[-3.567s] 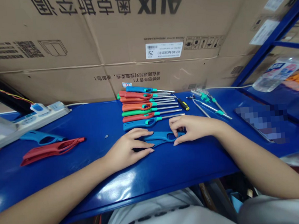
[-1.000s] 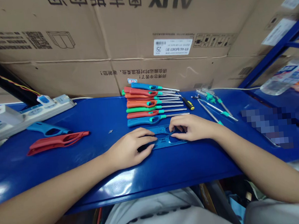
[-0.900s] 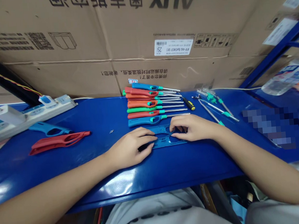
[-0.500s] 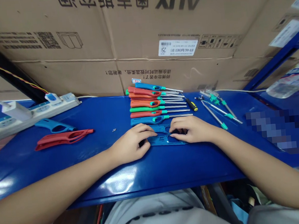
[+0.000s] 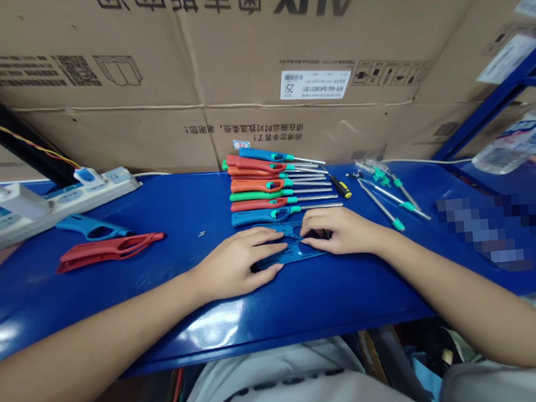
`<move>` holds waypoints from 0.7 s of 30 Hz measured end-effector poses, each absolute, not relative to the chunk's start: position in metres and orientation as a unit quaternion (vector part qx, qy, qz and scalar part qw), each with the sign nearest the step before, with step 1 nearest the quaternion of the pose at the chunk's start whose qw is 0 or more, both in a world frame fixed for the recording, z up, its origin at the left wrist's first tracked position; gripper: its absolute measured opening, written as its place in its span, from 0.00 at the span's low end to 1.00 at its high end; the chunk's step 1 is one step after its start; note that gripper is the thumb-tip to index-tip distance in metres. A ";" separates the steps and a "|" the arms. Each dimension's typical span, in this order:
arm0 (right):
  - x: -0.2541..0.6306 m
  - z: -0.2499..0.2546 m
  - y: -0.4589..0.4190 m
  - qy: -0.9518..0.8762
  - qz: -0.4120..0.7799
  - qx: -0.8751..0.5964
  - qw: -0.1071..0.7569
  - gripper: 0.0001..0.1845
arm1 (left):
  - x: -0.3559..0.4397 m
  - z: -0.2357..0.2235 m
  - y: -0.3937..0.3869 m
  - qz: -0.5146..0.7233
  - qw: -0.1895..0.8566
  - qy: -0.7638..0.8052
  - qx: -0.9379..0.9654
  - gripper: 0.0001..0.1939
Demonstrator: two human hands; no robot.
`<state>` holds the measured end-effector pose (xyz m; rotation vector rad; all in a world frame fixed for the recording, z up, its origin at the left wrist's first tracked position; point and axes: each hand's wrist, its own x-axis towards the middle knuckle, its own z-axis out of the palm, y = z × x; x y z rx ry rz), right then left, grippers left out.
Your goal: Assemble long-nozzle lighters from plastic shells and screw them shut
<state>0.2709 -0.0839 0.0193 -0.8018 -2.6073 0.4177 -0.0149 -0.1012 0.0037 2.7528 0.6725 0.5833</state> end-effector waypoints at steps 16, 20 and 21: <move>0.274 0.021 -0.080 -0.928 0.139 -0.292 0.187 0.08 | -0.015 0.004 -0.102 0.199 0.077 0.238 0.948 0.19; 0.273 0.021 -0.082 -0.930 0.130 -0.289 0.188 0.08 | -0.015 0.004 -0.102 0.202 0.076 0.240 0.946 0.19; 0.273 0.022 -0.082 -0.929 0.125 -0.291 0.194 0.08 | -0.015 0.004 -0.102 0.204 0.076 0.240 0.946 0.18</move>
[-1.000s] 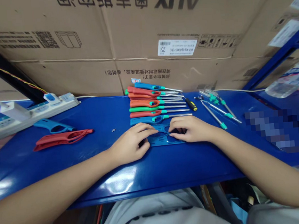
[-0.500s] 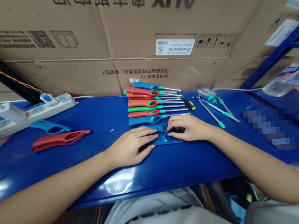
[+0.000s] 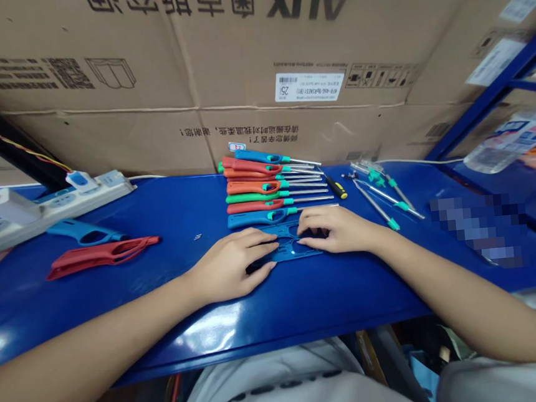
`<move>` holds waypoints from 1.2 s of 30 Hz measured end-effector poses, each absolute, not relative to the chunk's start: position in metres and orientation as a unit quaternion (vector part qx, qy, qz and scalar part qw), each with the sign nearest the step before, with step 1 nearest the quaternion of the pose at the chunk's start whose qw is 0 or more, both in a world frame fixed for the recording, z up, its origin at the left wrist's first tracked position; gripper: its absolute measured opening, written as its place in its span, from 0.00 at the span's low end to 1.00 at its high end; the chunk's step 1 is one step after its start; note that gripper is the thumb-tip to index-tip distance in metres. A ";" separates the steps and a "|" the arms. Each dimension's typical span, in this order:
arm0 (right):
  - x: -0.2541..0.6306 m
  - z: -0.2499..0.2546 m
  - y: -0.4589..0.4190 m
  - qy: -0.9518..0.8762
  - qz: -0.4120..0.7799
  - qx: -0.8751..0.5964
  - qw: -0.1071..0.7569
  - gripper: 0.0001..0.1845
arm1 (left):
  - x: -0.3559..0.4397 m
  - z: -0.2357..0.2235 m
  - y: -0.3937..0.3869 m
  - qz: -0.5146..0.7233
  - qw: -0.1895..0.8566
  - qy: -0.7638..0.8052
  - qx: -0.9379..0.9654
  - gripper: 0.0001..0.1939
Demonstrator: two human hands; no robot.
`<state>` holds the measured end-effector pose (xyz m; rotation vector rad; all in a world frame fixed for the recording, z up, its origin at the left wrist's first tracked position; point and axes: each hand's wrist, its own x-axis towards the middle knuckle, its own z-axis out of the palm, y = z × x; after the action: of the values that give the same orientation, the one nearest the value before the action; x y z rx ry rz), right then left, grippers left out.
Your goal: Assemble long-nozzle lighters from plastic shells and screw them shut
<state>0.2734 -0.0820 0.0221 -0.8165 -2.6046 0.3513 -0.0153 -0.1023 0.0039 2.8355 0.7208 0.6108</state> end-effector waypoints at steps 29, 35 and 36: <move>0.406 0.035 -0.021 -0.626 0.007 -0.761 0.169 0.13 | -0.015 0.010 -0.103 0.227 0.063 0.249 0.940 0.15; 0.401 0.026 -0.018 -0.656 0.041 -0.746 0.109 0.12 | -0.015 0.010 -0.103 0.225 0.057 0.251 0.940 0.15; 0.401 0.026 -0.018 -0.655 0.041 -0.747 0.104 0.12 | -0.015 0.010 -0.103 0.224 0.058 0.251 0.940 0.15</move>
<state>0.4012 -0.0175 0.0260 -2.2027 -1.9320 0.1201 -0.0149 -0.1030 0.0098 2.8482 0.7618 0.6799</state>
